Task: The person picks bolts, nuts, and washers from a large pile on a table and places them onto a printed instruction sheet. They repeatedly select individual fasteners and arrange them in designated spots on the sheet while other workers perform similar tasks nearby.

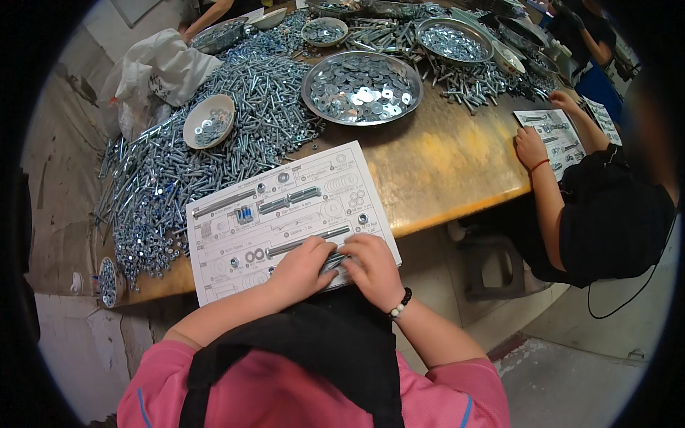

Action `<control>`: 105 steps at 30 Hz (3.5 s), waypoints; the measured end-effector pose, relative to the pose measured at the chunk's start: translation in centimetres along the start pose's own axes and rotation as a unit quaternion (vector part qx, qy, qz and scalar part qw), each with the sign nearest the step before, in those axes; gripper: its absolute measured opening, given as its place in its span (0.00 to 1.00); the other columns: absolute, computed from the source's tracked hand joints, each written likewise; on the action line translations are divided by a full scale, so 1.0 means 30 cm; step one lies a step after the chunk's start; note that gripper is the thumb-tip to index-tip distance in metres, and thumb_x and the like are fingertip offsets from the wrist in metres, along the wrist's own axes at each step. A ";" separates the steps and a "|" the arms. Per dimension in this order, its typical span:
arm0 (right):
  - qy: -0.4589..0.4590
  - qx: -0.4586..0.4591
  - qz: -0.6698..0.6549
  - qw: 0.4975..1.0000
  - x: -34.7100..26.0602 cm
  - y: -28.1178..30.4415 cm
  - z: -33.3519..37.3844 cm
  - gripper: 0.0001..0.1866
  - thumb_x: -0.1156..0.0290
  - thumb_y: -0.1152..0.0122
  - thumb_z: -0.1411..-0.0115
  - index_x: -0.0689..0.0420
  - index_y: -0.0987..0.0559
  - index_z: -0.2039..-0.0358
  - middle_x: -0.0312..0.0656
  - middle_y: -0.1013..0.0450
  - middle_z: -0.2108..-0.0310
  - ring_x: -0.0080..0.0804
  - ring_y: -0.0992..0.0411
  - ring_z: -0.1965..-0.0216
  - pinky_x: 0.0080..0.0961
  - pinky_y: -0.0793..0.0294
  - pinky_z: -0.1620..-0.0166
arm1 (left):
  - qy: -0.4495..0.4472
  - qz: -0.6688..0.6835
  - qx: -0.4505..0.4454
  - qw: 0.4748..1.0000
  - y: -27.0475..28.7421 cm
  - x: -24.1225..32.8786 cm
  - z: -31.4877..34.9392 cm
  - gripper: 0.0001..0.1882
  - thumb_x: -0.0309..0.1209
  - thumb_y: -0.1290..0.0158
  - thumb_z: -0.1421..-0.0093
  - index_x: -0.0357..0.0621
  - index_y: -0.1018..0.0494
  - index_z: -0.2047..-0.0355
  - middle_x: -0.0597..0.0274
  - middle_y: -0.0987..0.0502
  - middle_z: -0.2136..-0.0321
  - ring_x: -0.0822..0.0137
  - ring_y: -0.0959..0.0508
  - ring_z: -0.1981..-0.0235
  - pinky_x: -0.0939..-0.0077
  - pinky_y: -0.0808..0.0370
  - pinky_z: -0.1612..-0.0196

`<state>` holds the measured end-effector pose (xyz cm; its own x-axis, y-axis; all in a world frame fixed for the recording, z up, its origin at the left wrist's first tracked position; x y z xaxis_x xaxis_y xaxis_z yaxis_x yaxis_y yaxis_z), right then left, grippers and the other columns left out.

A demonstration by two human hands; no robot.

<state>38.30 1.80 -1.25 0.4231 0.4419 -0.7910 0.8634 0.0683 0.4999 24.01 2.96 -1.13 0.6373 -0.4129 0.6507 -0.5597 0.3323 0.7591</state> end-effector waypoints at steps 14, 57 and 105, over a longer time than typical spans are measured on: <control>-0.097 0.182 -0.473 0.856 0.041 -0.021 0.020 0.25 0.55 0.66 0.35 0.64 0.37 0.49 0.47 0.48 0.41 0.35 0.51 0.39 0.34 0.58 0.38 | -0.005 -0.018 -0.001 1.000 -0.025 -0.015 -0.017 0.17 0.31 0.44 0.52 0.39 0.32 0.62 0.54 0.32 0.66 0.53 0.27 0.66 0.65 0.28 0.65; -0.123 -0.114 0.321 0.932 0.336 -0.218 -0.769 0.11 0.73 0.42 0.51 0.57 0.28 0.66 0.48 0.29 0.68 0.47 0.30 0.63 0.38 0.30 0.60 | -0.009 -0.356 0.150 0.922 0.366 -0.518 -0.400 0.02 0.31 0.46 0.54 0.49 0.27 0.78 0.65 0.29 0.77 0.62 0.27 0.70 0.66 0.32 0.66; -0.023 -0.022 0.224 0.974 0.030 0.132 -0.019 0.09 0.73 0.39 0.58 0.54 0.26 0.72 0.39 0.32 0.75 0.37 0.32 0.71 0.31 0.30 0.69 | -0.260 -0.145 0.051 0.953 -0.046 0.068 -0.234 0.06 0.29 0.49 0.54 0.47 0.26 0.73 0.66 0.28 0.79 0.62 0.27 0.75 0.71 0.32 0.71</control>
<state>41.94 2.99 0.22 0.7674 0.3960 -0.5042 0.5767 -0.0829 0.8127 29.83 7.61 -0.72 0.4393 -0.8484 0.2954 -0.4649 0.0667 0.8828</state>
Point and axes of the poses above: each hand's wrist, its own z-axis away from the middle knuckle, its own y-axis out of the back of the hand, x = y × z, the point moved 5 cm from there along -z, towards the middle knuckle
